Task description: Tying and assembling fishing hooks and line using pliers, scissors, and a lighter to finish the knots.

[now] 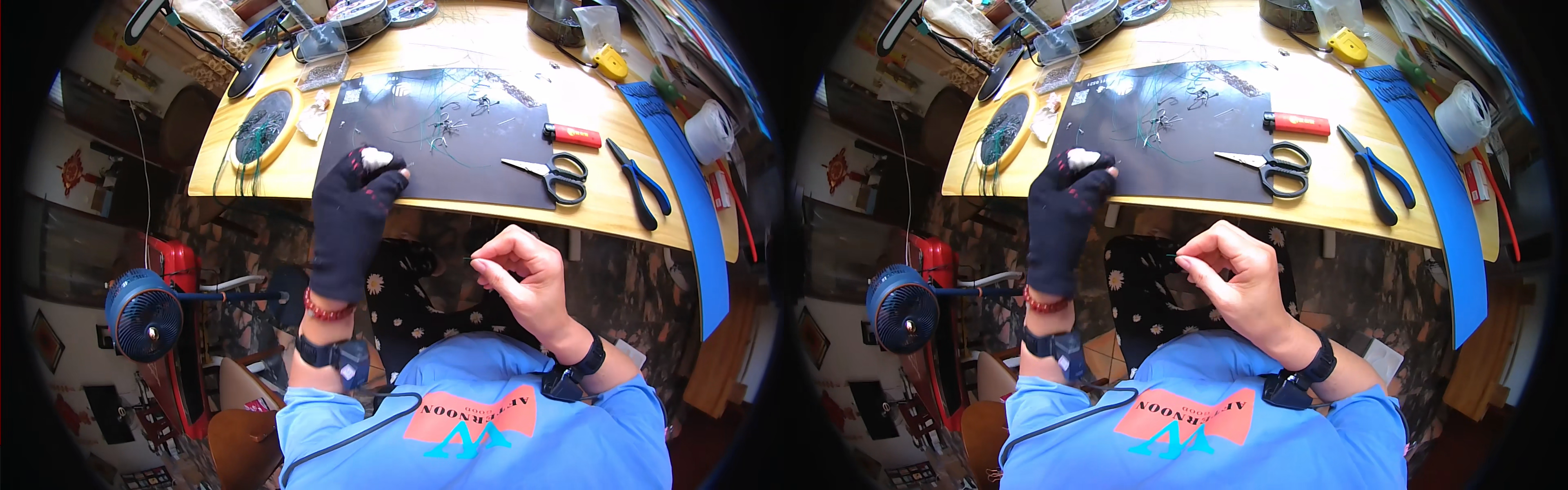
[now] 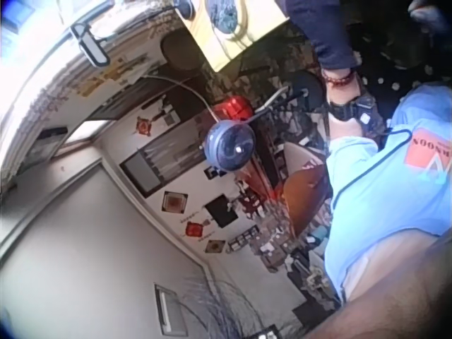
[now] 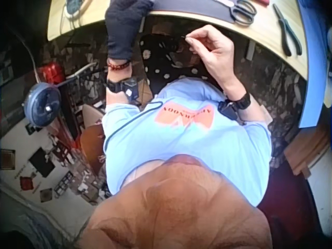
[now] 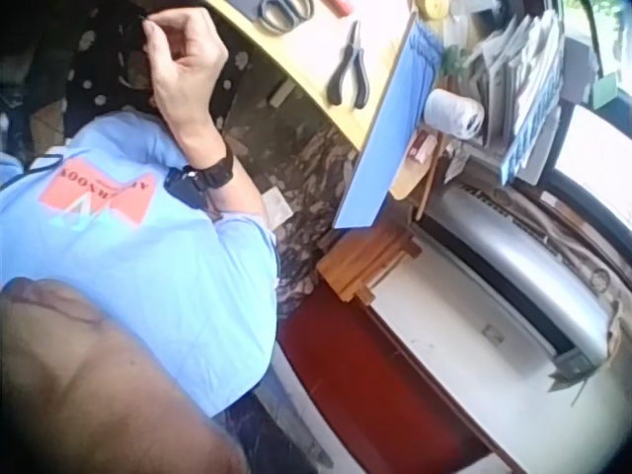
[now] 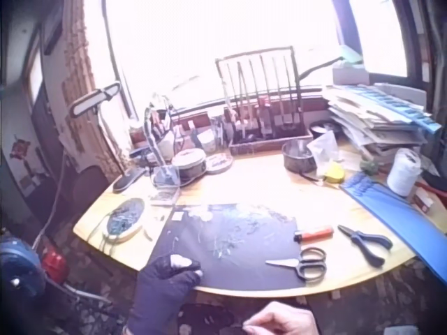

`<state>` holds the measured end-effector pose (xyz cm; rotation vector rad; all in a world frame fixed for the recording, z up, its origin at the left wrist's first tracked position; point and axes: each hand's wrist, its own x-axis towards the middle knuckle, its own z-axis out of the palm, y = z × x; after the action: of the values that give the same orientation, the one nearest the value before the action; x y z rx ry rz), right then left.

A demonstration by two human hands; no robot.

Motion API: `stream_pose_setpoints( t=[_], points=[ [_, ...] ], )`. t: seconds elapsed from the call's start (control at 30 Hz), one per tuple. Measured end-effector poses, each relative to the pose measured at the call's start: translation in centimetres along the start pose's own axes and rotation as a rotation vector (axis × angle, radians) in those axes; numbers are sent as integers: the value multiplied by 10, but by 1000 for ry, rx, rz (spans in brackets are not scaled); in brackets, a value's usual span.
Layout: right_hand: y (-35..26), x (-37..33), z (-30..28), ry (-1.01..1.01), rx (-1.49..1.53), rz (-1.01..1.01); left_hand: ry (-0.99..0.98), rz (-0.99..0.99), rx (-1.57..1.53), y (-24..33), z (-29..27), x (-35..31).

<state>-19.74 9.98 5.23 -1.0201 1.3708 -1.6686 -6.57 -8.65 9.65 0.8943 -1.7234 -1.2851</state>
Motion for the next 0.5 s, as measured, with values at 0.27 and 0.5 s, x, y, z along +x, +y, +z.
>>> stream_pose_setpoints(
  t=[0.27, 0.5],
  points=[
    [-3, 2, 15, 49, 60, -83, -86, -350, -269, 6, -4, -74],
    [8, 5, 27, 52, -194, -286, -71, -434, -372, -15, 0, -96]
  ],
)
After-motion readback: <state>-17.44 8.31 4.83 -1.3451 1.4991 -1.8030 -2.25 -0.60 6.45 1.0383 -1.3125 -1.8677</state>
